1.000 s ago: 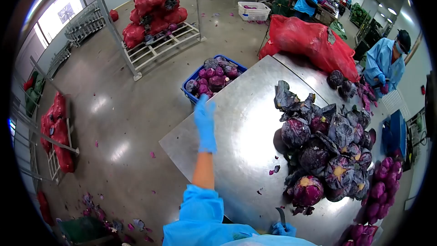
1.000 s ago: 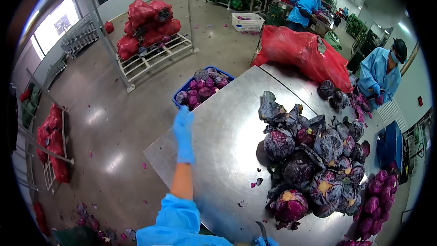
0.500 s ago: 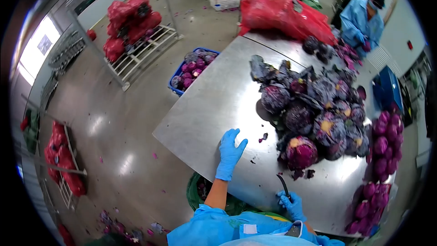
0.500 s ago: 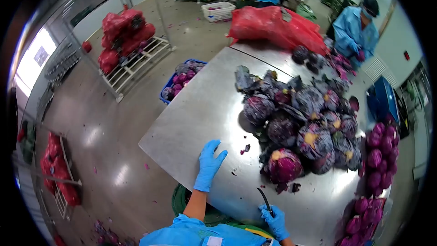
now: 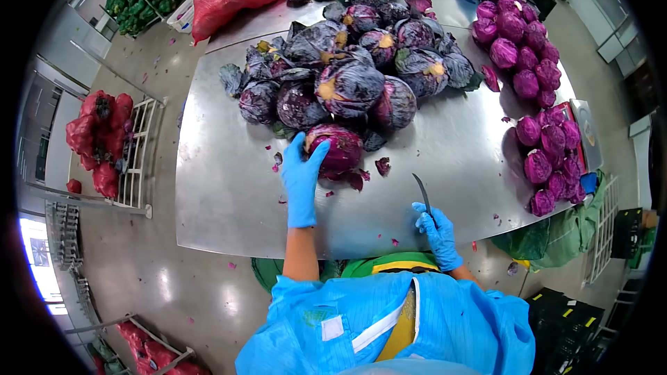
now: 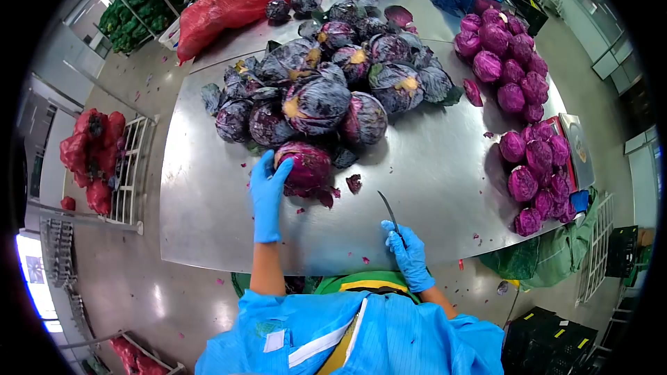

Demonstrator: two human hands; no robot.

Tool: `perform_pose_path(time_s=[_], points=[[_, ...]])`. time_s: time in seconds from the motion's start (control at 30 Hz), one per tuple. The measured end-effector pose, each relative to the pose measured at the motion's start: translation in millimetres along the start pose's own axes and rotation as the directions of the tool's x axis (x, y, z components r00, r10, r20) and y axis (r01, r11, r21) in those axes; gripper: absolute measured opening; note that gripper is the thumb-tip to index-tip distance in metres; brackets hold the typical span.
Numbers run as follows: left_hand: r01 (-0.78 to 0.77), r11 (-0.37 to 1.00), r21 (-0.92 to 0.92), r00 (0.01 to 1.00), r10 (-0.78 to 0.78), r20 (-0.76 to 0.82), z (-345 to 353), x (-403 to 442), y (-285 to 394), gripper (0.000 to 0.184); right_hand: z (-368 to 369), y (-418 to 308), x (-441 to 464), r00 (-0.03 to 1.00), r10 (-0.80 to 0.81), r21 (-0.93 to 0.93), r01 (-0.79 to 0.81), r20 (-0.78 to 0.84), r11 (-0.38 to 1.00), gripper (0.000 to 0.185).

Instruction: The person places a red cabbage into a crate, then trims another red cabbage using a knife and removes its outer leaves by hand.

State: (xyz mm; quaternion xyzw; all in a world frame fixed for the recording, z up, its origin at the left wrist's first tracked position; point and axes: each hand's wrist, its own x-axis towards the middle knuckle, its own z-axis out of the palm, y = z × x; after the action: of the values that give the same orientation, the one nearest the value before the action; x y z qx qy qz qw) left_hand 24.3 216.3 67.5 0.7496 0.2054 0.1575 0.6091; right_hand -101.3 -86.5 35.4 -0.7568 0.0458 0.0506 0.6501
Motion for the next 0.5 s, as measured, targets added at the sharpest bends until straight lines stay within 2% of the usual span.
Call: perform_pose_path(time_s=[0.03, 0.07, 0.13, 0.17, 0.23, 0.27, 0.3, 0.37, 0.4, 0.43, 0.5], points=[[-0.071, 0.98, 0.188, 0.997, 0.07, 0.012, 12.9, 8.8, -6.5, 0.074, -7.0, 2.9, 0.0, 1.0, 0.025, -0.003, -0.025, 0.007, 1.0, 0.025], [-0.053, 0.987, 0.151, 0.999, 0.053, 0.004, 22.8, 12.4, -13.6, 0.08, -13.8, 5.3, -1.3, 0.999, 0.053, -0.006, -0.053, 0.013, 0.999, 0.025], [-0.018, 0.997, 0.076, 1.0, 0.018, -0.008, 35.8, 13.4, -19.4, 0.092, -24.5, 9.6, -0.2, 1.0, -0.017, -0.082, 0.019, 0.023, 0.996, 0.024], [-0.075, 0.996, 0.054, 0.997, 0.073, 0.03, 37.2, 9.8, -24.4, 0.092, -29.0, 11.4, 1.7, 0.998, -0.053, -0.121, 0.057, 0.03, 0.991, 0.024], [-0.173, 0.985, 0.001, 0.98, 0.172, 0.097, 33.7, -6.6, -23.3, 0.093, -34.0, 12.0, 4.0, 0.997, 0.068, -0.014, -0.067, 0.031, 0.998, 0.025], [-0.351, 0.928, 0.127, 0.93, 0.329, 0.164, 30.4, -16.5, -22.4, 0.094, -35.1, 10.4, 7.0, 0.991, 0.127, 0.038, -0.129, 0.035, 0.991, 0.025], [-0.487, 0.856, 0.176, 0.864, 0.441, 0.243, 28.9, -30.8, -13.5, 0.093, -35.6, 8.3, 12.4, 0.987, 0.159, 0.095, -0.162, 0.039, 0.982, 0.026], [-0.731, 0.649, 0.211, 0.667, 0.615, 0.421, 30.1, -56.0, 10.8, 0.093, -33.6, 2.0, 28.3, 0.974, 0.222, 0.21, -0.224, 0.033, 0.952, 0.028], [-0.655, 0.749, 0.096, 0.728, 0.593, 0.344, 35.2, -65.0, 13.1, 0.097, -32.9, -3.1, 37.7, 0.979, 0.2, 0.267, -0.203, 0.037, 0.942, 0.029], [-0.649, 0.726, 0.227, 0.753, 0.57, 0.328, 38.7, -72.7, 22.5, 0.105, -31.3, -7.5, 46.0, 0.983, 0.181, 0.323, -0.183, 0.036, 0.928, 0.03], [-0.566, 0.802, 0.188, 0.729, 0.381, 0.569, 51.9, -75.4, -7.2, 0.113, -25.8, -11.5, 63.9, 0.993, 0.117, 0.323, -0.11, -0.002, 0.94, 0.034]])
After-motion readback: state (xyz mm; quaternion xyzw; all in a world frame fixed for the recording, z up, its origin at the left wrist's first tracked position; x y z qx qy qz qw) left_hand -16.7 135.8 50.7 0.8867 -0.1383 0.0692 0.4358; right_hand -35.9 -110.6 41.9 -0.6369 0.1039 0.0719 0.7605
